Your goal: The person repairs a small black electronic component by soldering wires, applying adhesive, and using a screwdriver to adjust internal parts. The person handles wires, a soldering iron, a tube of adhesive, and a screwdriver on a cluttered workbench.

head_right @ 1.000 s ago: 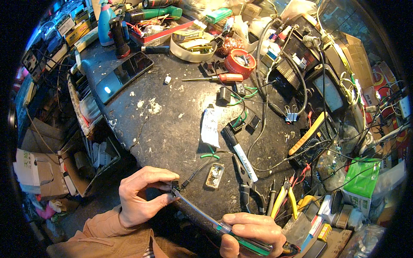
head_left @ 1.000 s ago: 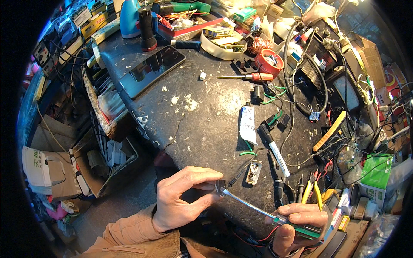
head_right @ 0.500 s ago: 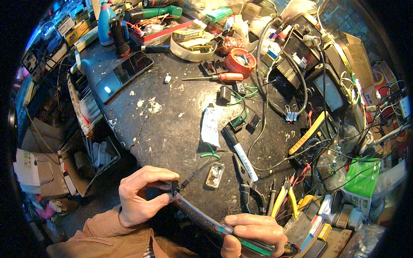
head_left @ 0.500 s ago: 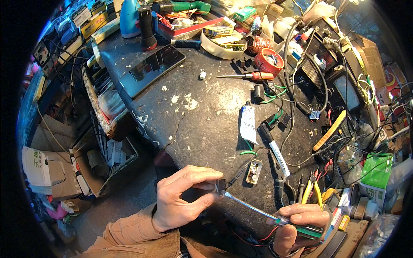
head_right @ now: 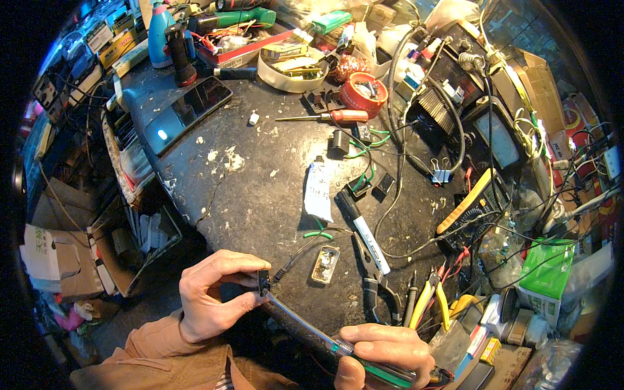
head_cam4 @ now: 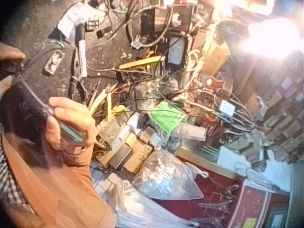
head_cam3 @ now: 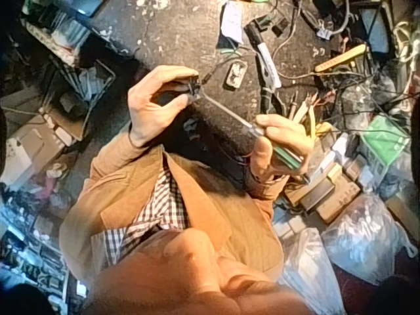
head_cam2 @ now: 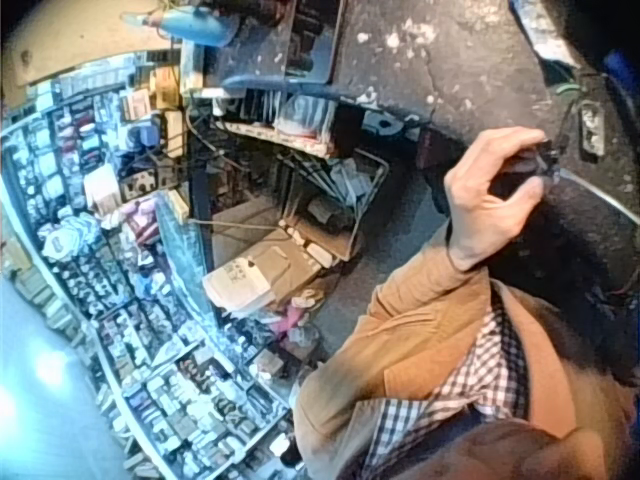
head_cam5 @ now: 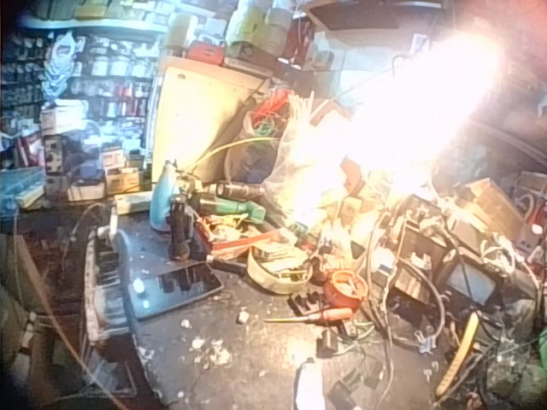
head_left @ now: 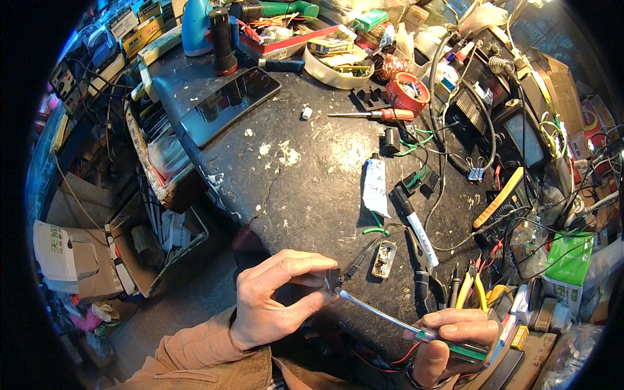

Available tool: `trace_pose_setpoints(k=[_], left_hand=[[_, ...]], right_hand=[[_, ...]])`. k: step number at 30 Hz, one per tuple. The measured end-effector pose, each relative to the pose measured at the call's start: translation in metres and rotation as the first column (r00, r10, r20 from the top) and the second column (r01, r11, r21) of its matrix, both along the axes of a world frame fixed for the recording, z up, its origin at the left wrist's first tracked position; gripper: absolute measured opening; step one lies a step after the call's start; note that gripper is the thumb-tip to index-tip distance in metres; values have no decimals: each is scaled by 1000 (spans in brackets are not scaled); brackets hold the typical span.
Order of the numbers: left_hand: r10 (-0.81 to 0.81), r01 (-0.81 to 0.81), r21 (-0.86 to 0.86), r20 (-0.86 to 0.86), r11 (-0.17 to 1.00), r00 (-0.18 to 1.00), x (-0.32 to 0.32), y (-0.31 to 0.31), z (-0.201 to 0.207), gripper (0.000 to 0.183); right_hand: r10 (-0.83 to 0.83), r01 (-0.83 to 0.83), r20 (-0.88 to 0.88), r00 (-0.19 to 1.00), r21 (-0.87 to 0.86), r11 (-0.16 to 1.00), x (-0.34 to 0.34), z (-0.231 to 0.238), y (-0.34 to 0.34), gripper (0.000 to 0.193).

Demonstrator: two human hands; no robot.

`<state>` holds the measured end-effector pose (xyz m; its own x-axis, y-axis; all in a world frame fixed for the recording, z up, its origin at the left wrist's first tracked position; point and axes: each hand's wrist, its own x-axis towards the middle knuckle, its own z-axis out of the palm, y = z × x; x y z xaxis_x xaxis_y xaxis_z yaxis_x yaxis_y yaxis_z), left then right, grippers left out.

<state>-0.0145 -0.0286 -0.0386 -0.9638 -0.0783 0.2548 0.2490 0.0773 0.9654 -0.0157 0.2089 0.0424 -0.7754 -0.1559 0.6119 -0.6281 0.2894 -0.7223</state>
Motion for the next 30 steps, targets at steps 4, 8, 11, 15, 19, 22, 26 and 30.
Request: trace_pose_setpoints(k=[4, 8, 11, 15, 19, 22, 26, 30], left_hand=[[0, 0, 4, -4, 1000, 1000, 0, 0, -1, 43], [-2, 2, 5, -8, 1000, 1000, 0, 0, -1, 43], [-3, 3, 19, -6, 1000, 1000, 0, 1, -2, 43], [-4, 4, 23, 0, 1000, 1000, 0, 1, -2, 42], [-7, 7, 20, 11, 1000, 1000, 0, 0, -1, 42], [-11, 10, 30, 14, 999, 1000, 0, 0, 0, 42], [-3, 3, 27, -3, 1000, 1000, 0, 1, -1, 42], [-3, 3, 40, 8, 999, 1000, 0, 1, -1, 43]], right_hand=[[-9, 9, 13, 1000, 25, 1000, 0, 1, 0, 26], [0, 0, 4, 1000, -39, 999, 0, 0, -1, 25], [3, -3, -1, 1000, -41, 999, -1, 0, -1, 24], [18, -18, -1, 1000, -29, 999, -2, 0, 0, 22], [27, -30, -50, 998, -59, 998, -3, -3, -1, 22], [44, -45, -19, 999, -52, 998, -3, -2, 1, 22], [29, -29, -6, 1000, -37, 999, -2, 0, 1, 22], [27, -27, 1, 1000, -33, 999, -1, 1, 0, 23]])
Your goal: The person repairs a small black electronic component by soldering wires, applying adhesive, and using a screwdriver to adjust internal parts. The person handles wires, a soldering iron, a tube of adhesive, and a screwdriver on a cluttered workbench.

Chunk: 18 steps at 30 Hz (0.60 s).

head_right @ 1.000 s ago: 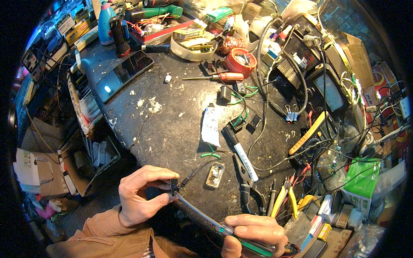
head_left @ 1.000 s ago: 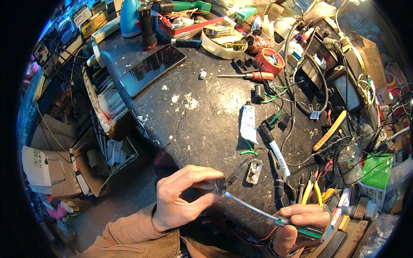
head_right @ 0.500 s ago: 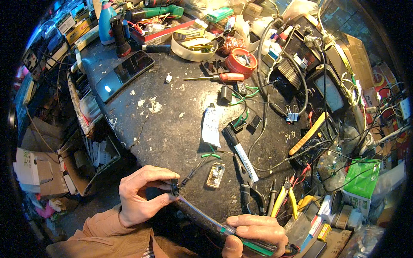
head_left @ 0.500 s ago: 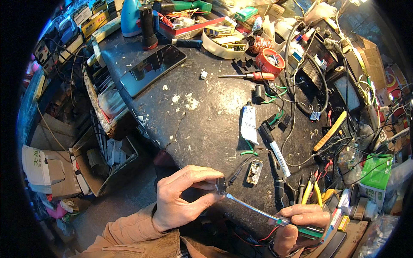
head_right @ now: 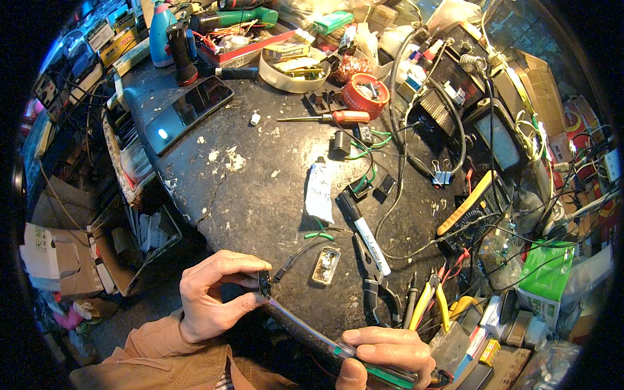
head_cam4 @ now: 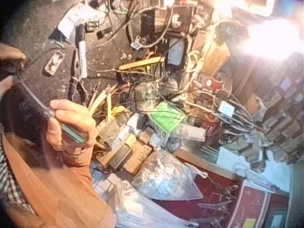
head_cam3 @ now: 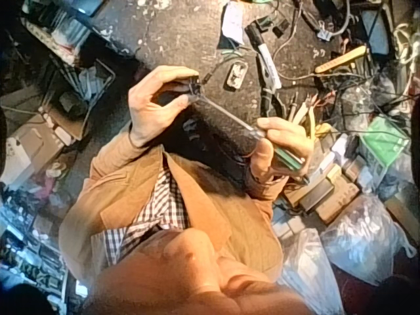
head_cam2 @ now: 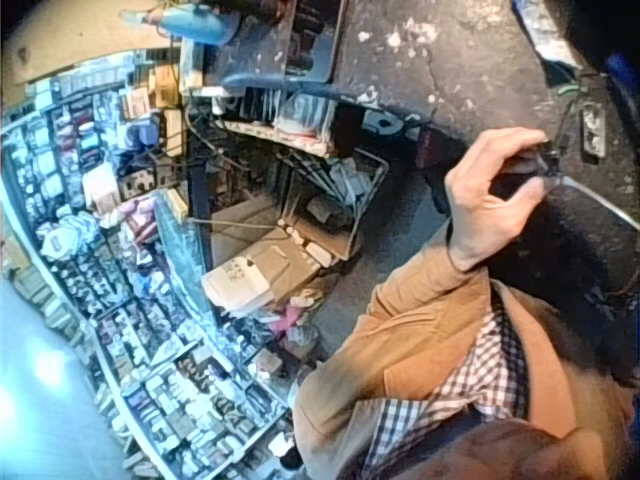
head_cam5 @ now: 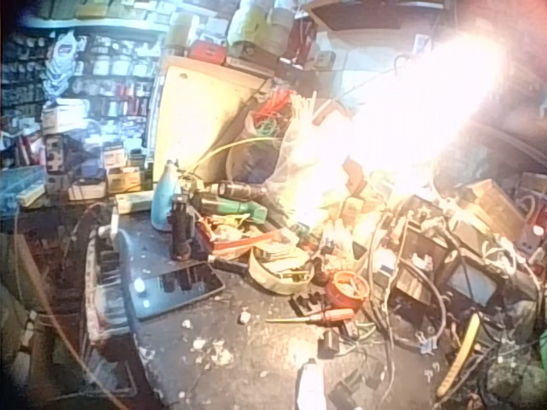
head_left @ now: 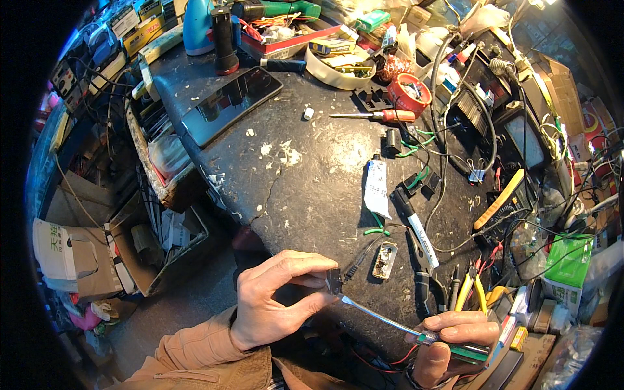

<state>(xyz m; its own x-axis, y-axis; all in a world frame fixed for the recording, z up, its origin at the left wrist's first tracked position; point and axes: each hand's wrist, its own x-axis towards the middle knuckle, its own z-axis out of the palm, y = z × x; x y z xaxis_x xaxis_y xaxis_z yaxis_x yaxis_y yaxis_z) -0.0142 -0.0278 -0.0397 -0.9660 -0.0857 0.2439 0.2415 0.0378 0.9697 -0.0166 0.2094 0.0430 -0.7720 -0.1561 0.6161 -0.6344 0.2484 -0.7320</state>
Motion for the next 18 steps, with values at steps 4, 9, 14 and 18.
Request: trace_pose_setpoints(k=[4, 9, 14, 18], left_hand=[[-4, 4, -29, -12, 1000, 1000, 0, -1, 0, 43], [-5, 5, -33, -20, 999, 1000, -1, -1, 0, 44], [-6, 5, -28, -21, 1000, 1000, -1, 0, -1, 44], [-8, 7, -29, -18, 1000, 1000, -1, 0, -1, 44]], right_hand=[[-5, 5, -4, 1000, 8, 1000, 0, 0, 0, 24], [-20, 20, -3, 1000, 12, 1000, 0, 0, -1, 26], [-25, 25, -2, 1000, 25, 999, -1, -2, -1, 26], [-25, 25, -33, 999, 9, 1000, -2, -4, -2, 29]])
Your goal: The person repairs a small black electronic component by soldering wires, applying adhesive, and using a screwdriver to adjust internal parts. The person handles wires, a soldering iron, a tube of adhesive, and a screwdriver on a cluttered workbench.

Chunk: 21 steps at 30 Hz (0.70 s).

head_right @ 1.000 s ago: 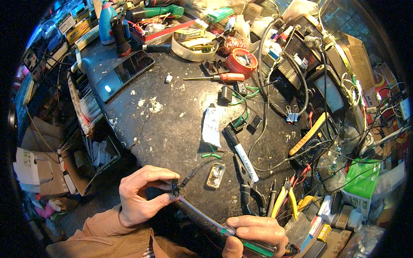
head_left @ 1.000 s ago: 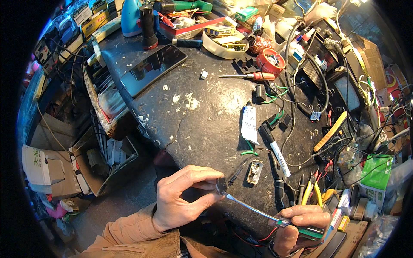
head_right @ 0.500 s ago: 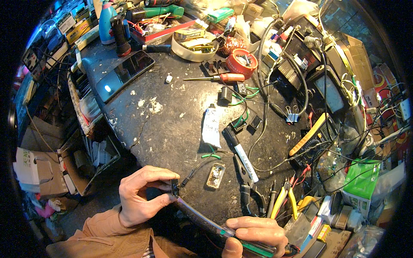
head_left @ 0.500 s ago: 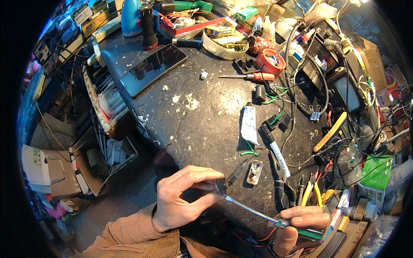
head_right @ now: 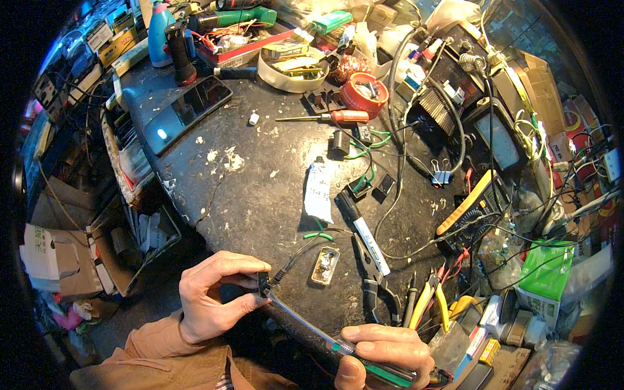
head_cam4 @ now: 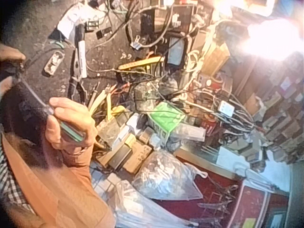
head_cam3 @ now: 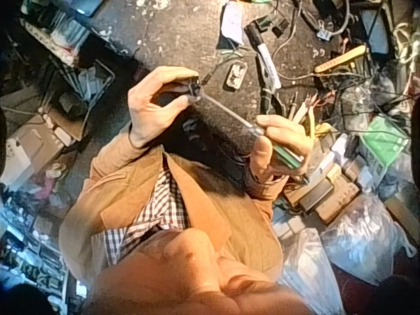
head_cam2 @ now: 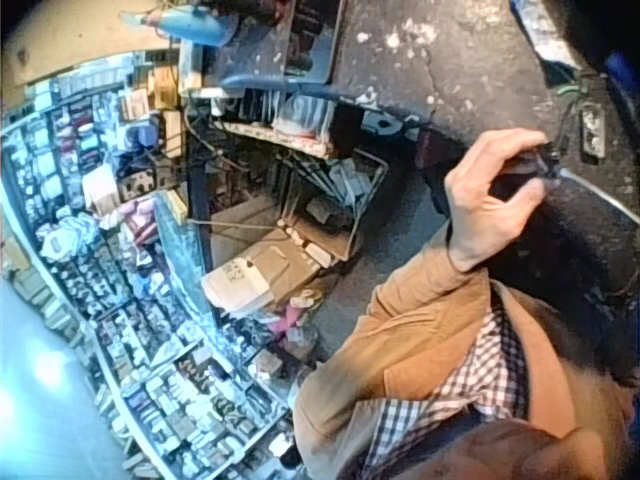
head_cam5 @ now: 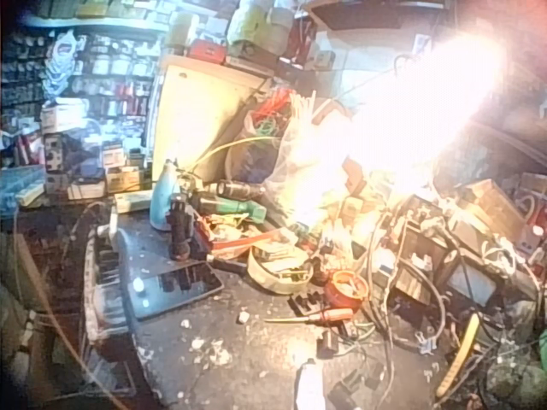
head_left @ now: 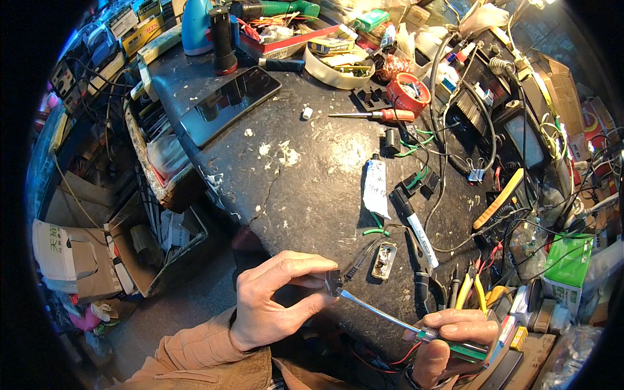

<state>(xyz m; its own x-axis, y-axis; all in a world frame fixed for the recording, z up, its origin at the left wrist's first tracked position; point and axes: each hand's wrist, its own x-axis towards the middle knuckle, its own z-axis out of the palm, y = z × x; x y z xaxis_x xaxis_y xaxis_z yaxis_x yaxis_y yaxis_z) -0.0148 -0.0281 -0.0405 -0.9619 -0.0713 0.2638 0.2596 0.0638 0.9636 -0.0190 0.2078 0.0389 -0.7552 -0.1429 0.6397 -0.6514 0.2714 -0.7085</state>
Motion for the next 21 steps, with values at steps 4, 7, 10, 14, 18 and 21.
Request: trace_pose_setpoints(k=[4, 7, 10, 14, 18, 21], left_hand=[[3, -3, 17, 13, 1000, 1000, 0, 0, 0, 44], [3, -4, 5, 22, 1000, 1000, 1, 0, 0, 44], [6, -6, 9, 15, 1000, 1000, 1, 0, 0, 44], [2, -2, 9, 16, 1000, 1000, 0, 0, 0, 44], [3, -3, 7, 8, 1000, 1000, 0, 0, 0, 44], [3, -3, 4, 1, 1000, 1000, 0, 0, 0, 45]], right_hand=[[-37, 37, 29, 999, -24, 999, 3, 3, -1, 29], [-28, 27, 19, 999, 11, 1000, 3, 4, -2, 27], [-24, 24, 7, 1000, 18, 1000, 2, 3, -2, 26], [-12, 12, 23, 1000, 14, 1000, 1, 3, -1, 26], [-10, 10, 7, 1000, 3, 1000, 0, 1, -1, 26], [0, 0, -10, 1000, -27, 1000, -1, 0, -1, 26]])
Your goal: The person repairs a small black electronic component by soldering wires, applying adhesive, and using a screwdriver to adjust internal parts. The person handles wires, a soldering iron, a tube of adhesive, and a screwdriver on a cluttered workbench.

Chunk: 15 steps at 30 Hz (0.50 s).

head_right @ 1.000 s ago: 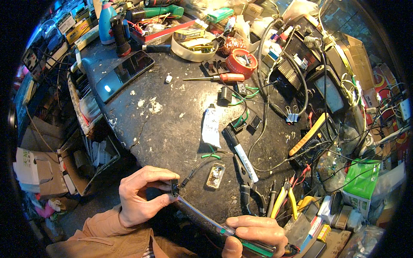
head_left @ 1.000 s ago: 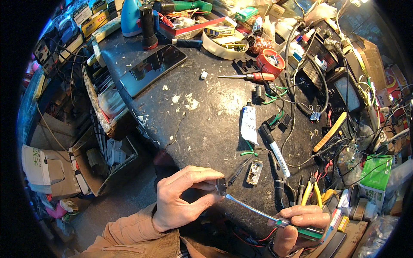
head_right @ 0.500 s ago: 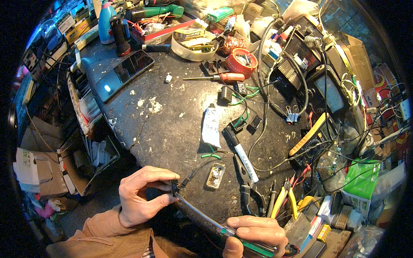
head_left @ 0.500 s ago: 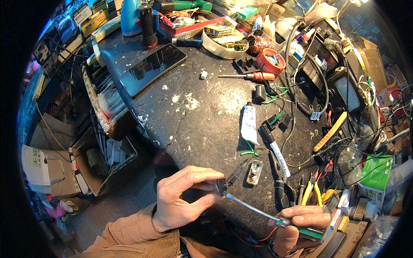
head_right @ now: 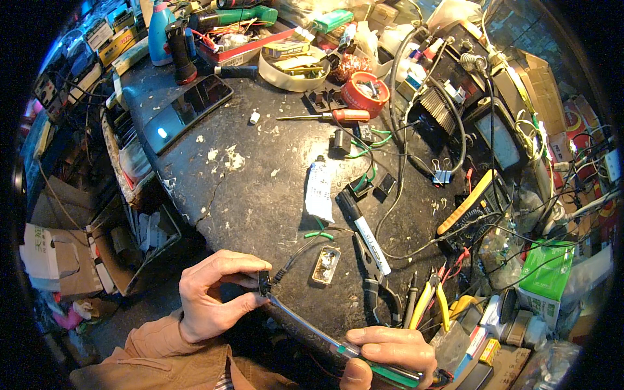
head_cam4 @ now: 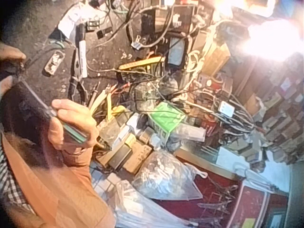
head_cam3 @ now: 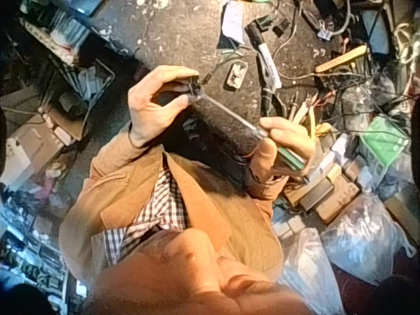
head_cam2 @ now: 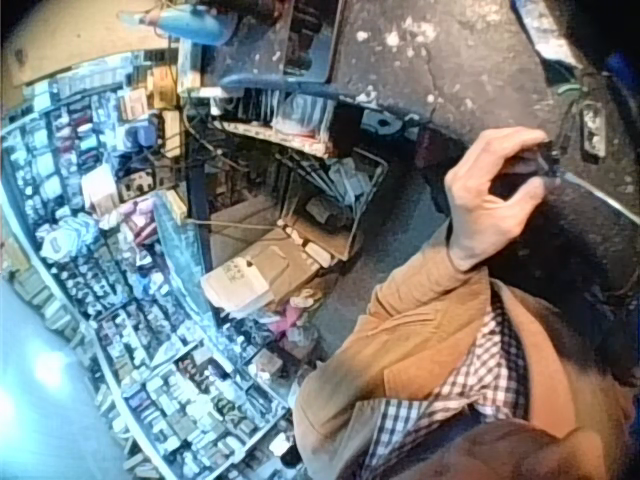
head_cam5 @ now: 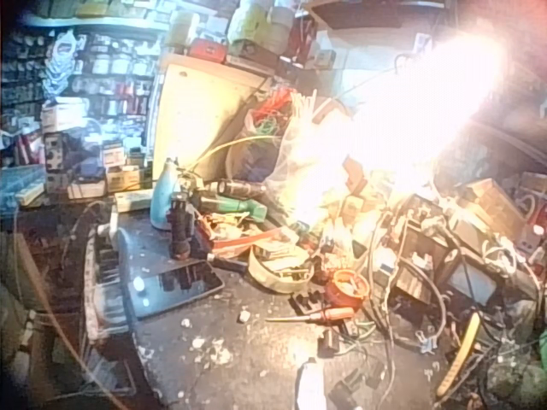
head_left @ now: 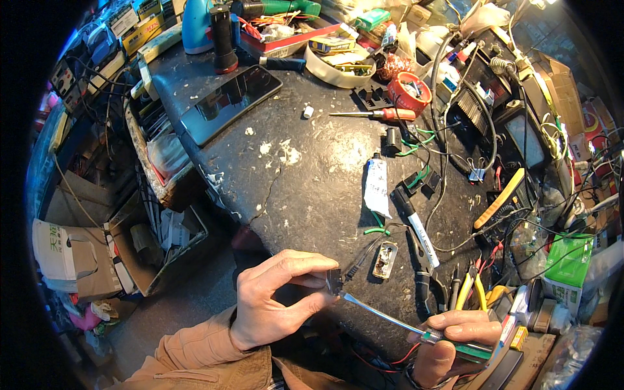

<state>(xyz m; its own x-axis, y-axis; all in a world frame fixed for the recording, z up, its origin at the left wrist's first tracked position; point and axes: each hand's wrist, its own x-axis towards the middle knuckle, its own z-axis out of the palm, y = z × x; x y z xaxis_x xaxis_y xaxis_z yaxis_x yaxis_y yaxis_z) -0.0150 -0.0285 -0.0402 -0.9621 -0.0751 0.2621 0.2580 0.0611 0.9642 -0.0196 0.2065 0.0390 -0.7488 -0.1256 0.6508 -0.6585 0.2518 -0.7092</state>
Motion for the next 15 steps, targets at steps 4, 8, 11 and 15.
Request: trace_pose_setpoints(k=[4, 8, 11, 15], left_hand=[[-1, 1, 1, -9, 1000, 1000, 0, 0, 0, 45], [-2, 2, 3, -4, 1000, 1000, 0, 0, 0, 45], [-7, 7, 3, -3, 1000, 1000, 0, -1, 0, 45], [-11, 11, 9, -13, 1000, 1000, -1, -1, 0, 45]], right_hand=[[-2, 3, 29, 1000, -13, 1000, 1, 1, 0, 25], [18, -18, -8, 1000, 8, 1000, 0, 0, 2, 24], [10, -9, 17, 1000, -48, 999, 0, -3, 1, 25], [25, -25, 2, 1000, -73, 997, -2, -5, 1, 25]])
